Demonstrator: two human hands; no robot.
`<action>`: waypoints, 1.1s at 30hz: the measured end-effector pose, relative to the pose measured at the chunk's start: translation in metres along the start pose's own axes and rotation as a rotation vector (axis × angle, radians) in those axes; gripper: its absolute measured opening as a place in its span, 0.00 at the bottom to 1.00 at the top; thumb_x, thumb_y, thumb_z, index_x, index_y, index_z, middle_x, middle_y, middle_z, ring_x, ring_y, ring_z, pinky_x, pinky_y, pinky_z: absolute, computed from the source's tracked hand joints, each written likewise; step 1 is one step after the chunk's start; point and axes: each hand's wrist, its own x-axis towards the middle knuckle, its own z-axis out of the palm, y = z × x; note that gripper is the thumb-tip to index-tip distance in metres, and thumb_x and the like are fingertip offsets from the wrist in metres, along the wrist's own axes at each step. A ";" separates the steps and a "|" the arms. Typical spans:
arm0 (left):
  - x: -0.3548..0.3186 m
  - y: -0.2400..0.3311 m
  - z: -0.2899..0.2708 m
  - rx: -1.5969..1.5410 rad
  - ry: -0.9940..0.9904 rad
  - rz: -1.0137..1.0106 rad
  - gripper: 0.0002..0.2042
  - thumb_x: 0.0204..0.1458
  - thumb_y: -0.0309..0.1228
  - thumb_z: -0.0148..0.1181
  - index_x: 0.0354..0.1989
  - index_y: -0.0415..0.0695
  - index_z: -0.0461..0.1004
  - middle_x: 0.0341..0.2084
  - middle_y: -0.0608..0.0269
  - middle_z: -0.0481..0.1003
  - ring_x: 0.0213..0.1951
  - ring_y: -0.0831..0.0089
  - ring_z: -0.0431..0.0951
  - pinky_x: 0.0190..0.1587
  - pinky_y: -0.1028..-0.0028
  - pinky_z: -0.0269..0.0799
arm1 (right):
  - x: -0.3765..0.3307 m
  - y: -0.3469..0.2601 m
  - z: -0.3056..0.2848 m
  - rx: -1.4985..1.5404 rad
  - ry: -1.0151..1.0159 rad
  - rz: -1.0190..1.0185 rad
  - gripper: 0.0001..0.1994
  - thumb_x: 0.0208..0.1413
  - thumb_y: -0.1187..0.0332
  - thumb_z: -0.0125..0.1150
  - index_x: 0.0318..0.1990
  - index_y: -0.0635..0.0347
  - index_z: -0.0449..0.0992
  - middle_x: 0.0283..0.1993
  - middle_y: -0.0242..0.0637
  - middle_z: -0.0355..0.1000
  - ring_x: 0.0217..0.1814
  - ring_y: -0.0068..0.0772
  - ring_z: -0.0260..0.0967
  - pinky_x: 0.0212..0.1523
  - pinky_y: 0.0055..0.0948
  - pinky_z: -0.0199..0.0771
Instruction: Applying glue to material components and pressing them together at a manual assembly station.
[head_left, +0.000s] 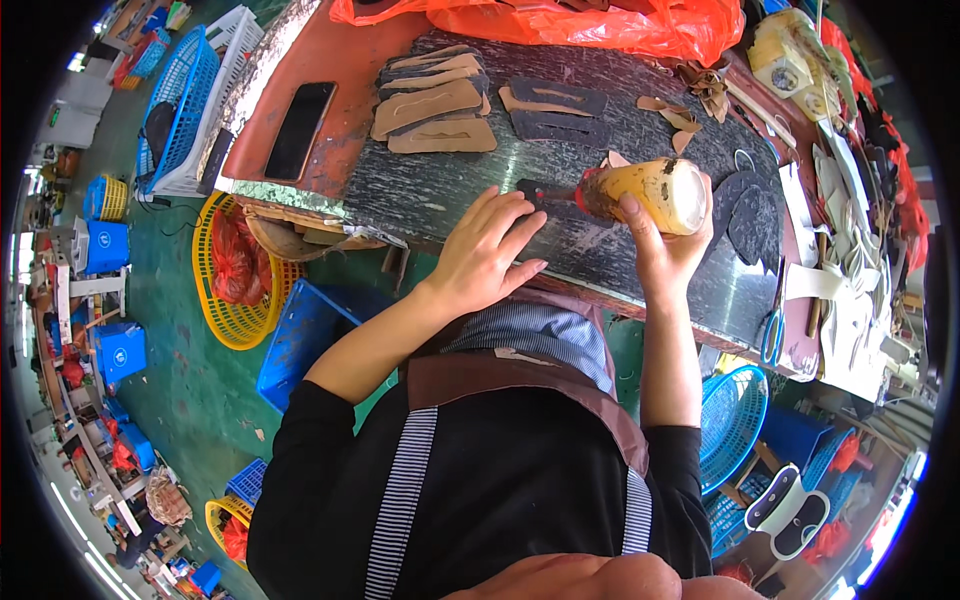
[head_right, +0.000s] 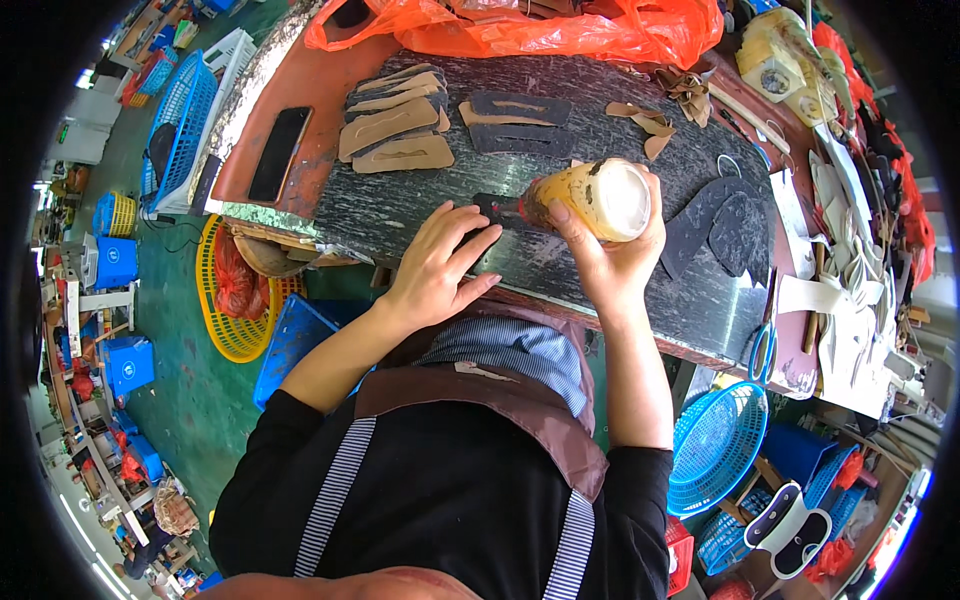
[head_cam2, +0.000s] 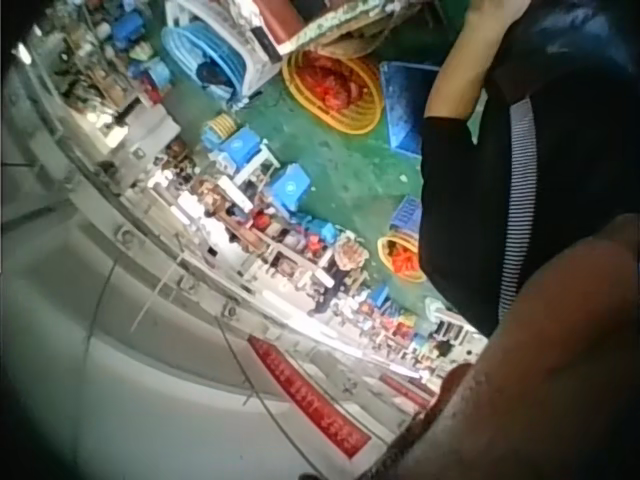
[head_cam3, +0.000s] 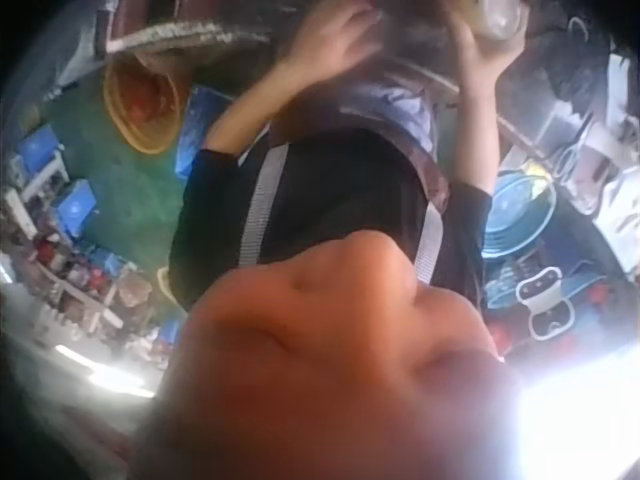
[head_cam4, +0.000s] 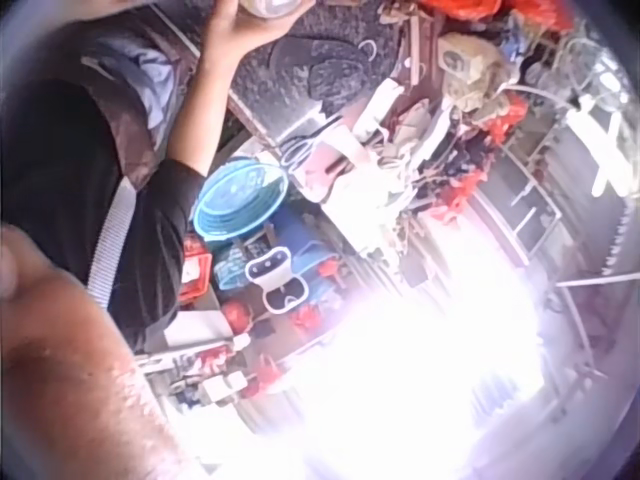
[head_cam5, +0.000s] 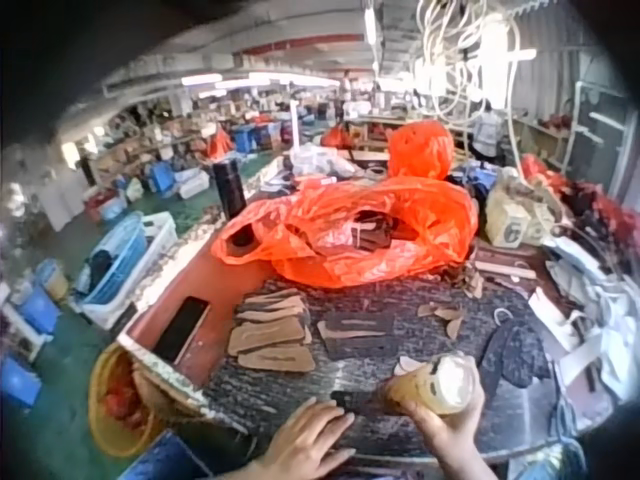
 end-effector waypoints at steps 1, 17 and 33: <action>0.000 0.000 0.000 -0.001 0.001 -0.001 0.22 0.50 0.35 0.64 0.53 0.38 0.73 0.52 0.54 0.70 0.57 0.55 0.69 0.66 0.52 0.59 | 0.000 0.000 -0.001 -0.001 -0.001 0.000 0.27 0.42 0.71 0.77 0.50 0.66 0.70 0.44 0.39 0.70 0.41 0.33 0.71 0.47 0.28 0.72; 0.006 0.004 -0.004 0.041 -0.038 0.015 0.24 0.49 0.39 0.65 0.52 0.39 0.73 0.48 0.53 0.68 0.55 0.55 0.69 0.67 0.53 0.55 | -0.006 -0.004 -0.024 -0.053 0.074 0.029 0.28 0.41 0.70 0.76 0.50 0.66 0.70 0.43 0.41 0.73 0.40 0.33 0.73 0.45 0.28 0.74; 0.012 0.011 0.000 0.185 -0.186 -0.013 0.30 0.50 0.53 0.61 0.61 0.52 0.70 0.48 0.49 0.64 0.54 0.52 0.64 0.66 0.41 0.47 | -0.012 0.002 -0.056 -0.157 0.172 0.042 0.28 0.41 0.71 0.75 0.51 0.65 0.69 0.42 0.41 0.73 0.39 0.32 0.73 0.43 0.26 0.75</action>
